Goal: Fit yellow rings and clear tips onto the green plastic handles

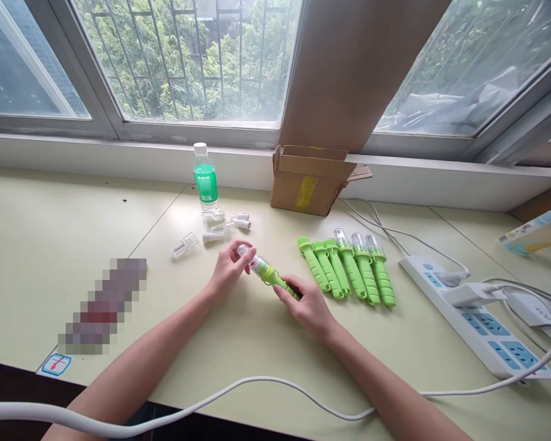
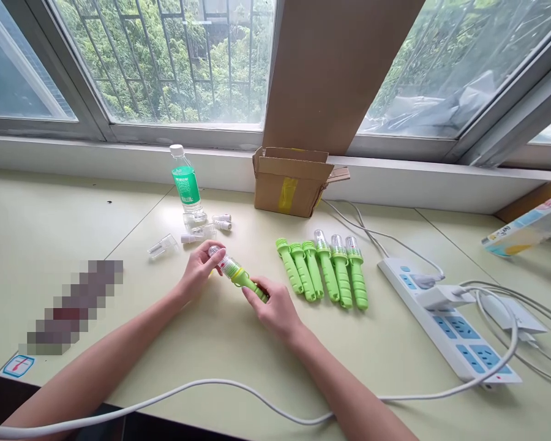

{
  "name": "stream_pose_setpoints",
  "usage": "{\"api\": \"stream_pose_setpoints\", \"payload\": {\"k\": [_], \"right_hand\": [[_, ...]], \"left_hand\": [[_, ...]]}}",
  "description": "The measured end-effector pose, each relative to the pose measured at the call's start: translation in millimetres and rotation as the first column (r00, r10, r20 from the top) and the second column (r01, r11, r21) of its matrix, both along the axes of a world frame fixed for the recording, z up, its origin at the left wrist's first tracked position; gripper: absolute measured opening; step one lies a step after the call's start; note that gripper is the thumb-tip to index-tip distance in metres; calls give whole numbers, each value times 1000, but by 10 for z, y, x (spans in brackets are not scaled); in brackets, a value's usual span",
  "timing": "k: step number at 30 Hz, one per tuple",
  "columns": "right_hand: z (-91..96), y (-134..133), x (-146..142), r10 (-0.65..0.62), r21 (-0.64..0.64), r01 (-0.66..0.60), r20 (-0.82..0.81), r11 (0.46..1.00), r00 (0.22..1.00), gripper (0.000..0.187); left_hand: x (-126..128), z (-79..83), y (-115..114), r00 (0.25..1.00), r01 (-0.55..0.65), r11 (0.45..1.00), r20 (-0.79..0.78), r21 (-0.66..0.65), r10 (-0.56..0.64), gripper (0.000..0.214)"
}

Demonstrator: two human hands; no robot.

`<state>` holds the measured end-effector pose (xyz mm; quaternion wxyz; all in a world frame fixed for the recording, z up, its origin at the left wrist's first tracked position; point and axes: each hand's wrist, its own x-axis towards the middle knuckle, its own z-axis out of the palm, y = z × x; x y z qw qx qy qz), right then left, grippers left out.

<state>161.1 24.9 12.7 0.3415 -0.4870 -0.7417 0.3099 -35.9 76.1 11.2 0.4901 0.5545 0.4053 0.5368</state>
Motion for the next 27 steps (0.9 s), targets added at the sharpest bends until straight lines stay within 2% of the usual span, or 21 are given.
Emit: {"api": "stream_pose_setpoints", "payload": {"k": [6,12,15,18,21,23,27], "right_hand": [[-90,24,36,-98,230,86,38,969,995,27],[-120,49,52,-147,300,122,61,946,987,28],[-93,55,46,-141,213,139,-8,967,990,24],[-34,57,41,-107,61,112,-74,992,991,25],[28,58,47,-86,-122,66,-165,990,983,30],[59,63,64,-68,-275,-2,-246,961,967,32],[96,77,116,-52,-505,-150,-363,850,930,35]], "left_hand": [[11,10,-1,999,13,1000,43,-5,-13,32],[4,-19,16,999,18,1000,44,-17,-17,32],[0,-16,21,999,15,999,41,-36,-13,33],[-5,-11,24,998,35,998,47,-53,-33,34],[-11,-14,30,997,58,997,52,-58,-55,34],[-12,-20,34,996,66,996,57,-55,-63,34],[-7,-31,40,994,88,995,70,-52,-85,33]]}}
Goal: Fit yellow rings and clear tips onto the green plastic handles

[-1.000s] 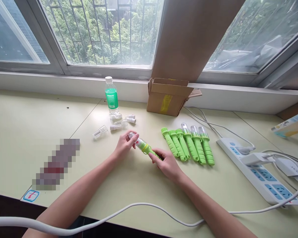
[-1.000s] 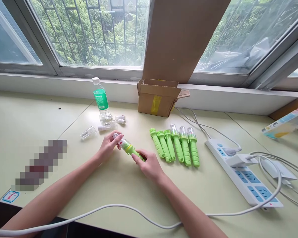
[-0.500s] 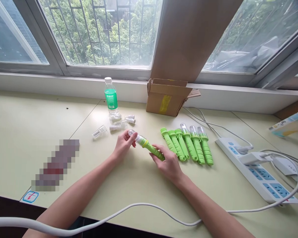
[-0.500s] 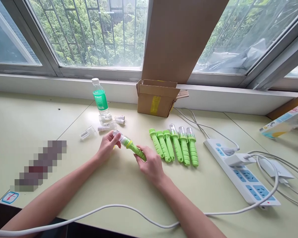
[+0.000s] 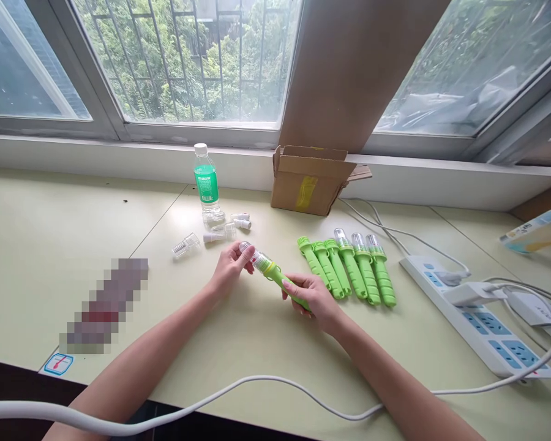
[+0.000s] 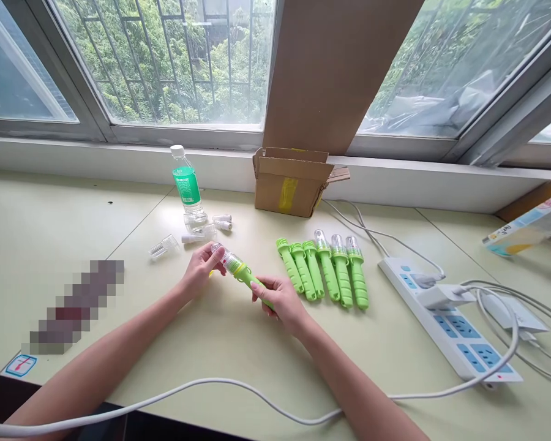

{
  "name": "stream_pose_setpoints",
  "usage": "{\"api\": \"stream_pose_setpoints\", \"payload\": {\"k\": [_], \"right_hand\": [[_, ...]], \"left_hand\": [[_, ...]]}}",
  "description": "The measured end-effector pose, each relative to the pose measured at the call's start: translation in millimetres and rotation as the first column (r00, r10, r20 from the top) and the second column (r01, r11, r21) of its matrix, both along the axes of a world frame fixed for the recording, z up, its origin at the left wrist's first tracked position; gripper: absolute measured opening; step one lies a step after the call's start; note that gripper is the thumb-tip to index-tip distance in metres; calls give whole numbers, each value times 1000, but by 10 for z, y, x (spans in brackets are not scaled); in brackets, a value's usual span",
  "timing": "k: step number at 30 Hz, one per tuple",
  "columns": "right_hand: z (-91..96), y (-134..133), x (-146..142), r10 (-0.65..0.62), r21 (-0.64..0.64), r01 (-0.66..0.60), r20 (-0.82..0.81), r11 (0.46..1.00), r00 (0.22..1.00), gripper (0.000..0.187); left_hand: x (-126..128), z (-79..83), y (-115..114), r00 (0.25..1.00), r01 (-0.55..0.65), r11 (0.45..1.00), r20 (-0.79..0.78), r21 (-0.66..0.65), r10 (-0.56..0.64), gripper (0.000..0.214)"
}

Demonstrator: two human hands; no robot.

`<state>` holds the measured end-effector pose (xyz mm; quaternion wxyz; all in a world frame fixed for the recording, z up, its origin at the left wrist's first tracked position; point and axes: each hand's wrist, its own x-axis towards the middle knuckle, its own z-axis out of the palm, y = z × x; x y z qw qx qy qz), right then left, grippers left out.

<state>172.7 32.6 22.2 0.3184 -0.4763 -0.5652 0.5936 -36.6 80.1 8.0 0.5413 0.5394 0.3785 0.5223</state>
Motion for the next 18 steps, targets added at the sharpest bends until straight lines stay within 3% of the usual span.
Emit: {"api": "stream_pose_setpoints", "payload": {"k": [4,6,8,12,14,18], "right_hand": [[6,-1,14,50,-69,-52,-26,996,998,38],[-3,-14,-6,12,20,-13,33,1000,999,36],[-22,-29,-32,-69,213,38,144,976,987,32],[-85,-42,-59,-241,612,13,292,791,925,23],[-131,-37,-55,-295,705,-22,324,709,899,23],[-226,-31,-36,-417,798,-56,371,600,830,26]], "left_hand": [[2,8,-7,1000,16,1000,12,12,-16,32],[1,21,-17,1000,16,1000,9,18,-16,31],[2,37,-28,1000,16,1000,9,16,-16,30],[11,64,-43,1000,2,1000,16,-12,-2,34],[16,68,-41,1000,-27,999,7,-28,27,37],[10,58,-24,999,-30,997,32,-69,32,37]]}}
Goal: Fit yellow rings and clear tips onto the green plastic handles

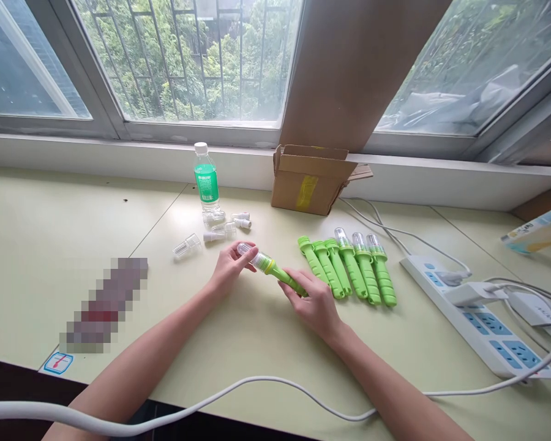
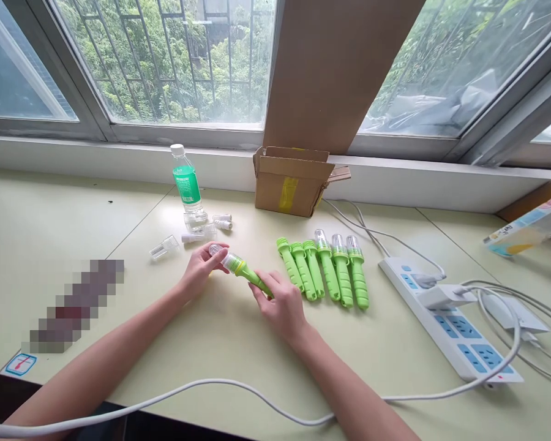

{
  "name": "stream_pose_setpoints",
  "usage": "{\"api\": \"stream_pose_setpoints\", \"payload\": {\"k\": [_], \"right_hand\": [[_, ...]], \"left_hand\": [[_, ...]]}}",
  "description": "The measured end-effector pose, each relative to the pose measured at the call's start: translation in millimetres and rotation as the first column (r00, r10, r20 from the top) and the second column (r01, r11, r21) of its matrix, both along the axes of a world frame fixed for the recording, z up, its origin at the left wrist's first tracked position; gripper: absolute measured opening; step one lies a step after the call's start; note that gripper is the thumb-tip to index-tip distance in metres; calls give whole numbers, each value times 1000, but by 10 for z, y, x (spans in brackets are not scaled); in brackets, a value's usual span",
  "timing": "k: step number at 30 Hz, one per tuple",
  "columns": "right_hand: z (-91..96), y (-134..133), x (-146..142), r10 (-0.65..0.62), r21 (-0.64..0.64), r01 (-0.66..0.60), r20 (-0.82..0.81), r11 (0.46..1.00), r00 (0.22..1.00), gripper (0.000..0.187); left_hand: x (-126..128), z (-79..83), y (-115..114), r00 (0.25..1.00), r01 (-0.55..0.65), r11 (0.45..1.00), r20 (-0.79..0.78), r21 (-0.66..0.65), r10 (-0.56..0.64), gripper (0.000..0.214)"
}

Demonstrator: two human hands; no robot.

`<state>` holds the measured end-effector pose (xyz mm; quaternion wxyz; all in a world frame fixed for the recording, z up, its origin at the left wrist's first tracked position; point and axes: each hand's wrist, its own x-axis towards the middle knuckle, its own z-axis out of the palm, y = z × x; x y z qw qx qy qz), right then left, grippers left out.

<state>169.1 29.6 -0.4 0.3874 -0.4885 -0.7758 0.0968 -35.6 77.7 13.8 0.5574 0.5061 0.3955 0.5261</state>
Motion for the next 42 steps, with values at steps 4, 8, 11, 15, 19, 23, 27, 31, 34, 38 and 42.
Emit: {"api": "stream_pose_setpoints", "payload": {"k": [4,8,11,15,19,23,27,31,34,38,42], "right_hand": [[-39,5,11,-58,56,56,32,997,998,28],[5,10,18,8,-16,-8,-11,1000,1000,27],[59,-2,15,51,-96,-57,-72,994,996,25],[110,-26,-9,60,-146,-72,-89,987,994,23],[141,-31,-27,58,-217,-78,-96,973,994,24],[172,-27,-29,60,-335,-110,-155,936,986,29],[207,-31,-34,48,-482,-200,-310,853,950,30],[239,-29,-23,-26,-660,-425,-558,619,829,36],[248,-12,23,-199,-739,-568,-656,363,728,33],[254,13,95,-290,-703,-682,-708,201,644,31],[269,6,86,-189,-713,-636,-696,295,692,31]], "left_hand": [[-17,-8,14,999,44,999,22,-25,-44,32],[-21,-9,13,999,51,998,14,-25,-51,31],[-18,-11,7,998,57,997,17,-45,-56,32],[-18,-18,7,999,49,996,17,-79,-48,33],[-25,-40,22,998,59,993,30,-99,-56,34],[-33,-51,35,996,75,992,47,-100,-70,33],[-44,-31,30,994,101,991,59,-85,-96,32],[-55,-3,26,988,141,987,73,-76,-135,30],[-63,11,30,982,170,983,98,-70,-163,28],[-77,28,34,974,197,979,124,-43,-190,26],[-79,45,29,975,195,981,116,-26,-190,31]]}}
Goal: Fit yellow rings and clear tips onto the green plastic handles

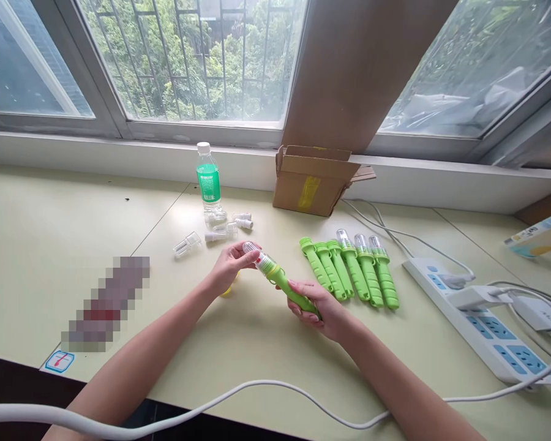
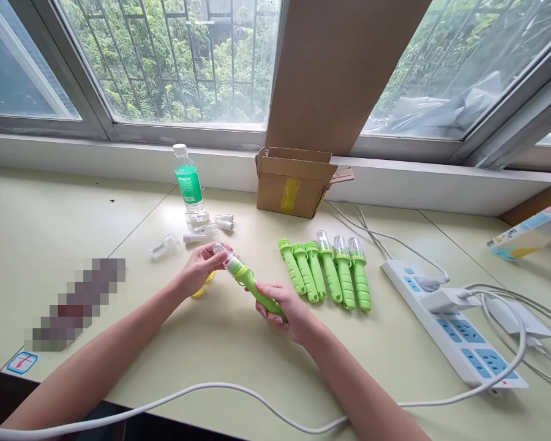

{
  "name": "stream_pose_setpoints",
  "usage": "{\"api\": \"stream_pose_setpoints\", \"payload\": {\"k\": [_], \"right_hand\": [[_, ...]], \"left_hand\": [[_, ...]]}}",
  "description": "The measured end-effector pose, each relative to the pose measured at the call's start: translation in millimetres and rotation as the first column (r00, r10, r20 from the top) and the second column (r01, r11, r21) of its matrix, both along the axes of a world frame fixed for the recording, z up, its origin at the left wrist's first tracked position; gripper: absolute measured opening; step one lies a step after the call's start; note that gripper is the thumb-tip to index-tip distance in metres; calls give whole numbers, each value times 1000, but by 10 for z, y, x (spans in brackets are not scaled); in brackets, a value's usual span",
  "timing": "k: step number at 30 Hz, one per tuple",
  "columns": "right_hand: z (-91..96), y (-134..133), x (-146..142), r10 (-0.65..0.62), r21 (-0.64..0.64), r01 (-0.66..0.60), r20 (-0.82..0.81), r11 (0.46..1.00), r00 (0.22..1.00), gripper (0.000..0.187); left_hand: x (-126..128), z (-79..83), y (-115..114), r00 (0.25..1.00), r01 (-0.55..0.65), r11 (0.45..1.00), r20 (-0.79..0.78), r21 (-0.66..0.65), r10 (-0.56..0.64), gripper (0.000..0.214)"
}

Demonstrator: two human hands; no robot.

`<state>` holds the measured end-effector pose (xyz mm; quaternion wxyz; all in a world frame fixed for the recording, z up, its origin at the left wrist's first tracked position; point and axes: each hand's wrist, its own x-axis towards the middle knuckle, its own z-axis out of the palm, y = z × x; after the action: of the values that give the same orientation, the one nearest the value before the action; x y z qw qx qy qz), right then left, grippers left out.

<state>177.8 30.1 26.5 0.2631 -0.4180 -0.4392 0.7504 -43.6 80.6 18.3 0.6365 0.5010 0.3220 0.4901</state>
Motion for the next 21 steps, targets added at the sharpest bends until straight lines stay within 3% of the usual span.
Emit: {"api": "stream_pose_setpoints", "payload": {"k": [2,4,6,8,9,11,14,18,21], "right_hand": [[-1,-16,-35,-43,168,24,111,985,993,34],[-19,-32,-71,-141,408,32,240,913,961,38],[-62,-42,-92,-286,668,-11,333,744,899,32],[-129,-42,-89,-440,846,-98,368,524,819,27],[-166,-39,-80,-504,887,-143,376,440,778,29],[-238,-31,-53,-615,915,-245,398,321,681,32],[-301,-22,-21,-739,912,-364,378,191,558,31],[-299,-22,-21,-820,903,-424,299,76,489,31],[-282,-20,-30,-846,891,-452,270,39,460,31]], "left_hand": [[7,8,-9,1000,-16,1000,-10,-7,16,36],[19,14,-22,999,-35,999,-24,-14,35,41],[31,18,-36,998,-49,999,-43,-21,48,44],[42,18,-48,997,-57,998,-57,-31,55,42],[47,18,-53,997,-57,998,-58,-36,55,41],[55,18,-59,998,-49,998,-50,-43,47,40],[63,24,-63,998,-42,998,-41,-48,40,40],[75,20,-67,999,-50,996,-11,-73,49,49],[96,-7,-71,996,-72,992,37,-106,76,48]]}}
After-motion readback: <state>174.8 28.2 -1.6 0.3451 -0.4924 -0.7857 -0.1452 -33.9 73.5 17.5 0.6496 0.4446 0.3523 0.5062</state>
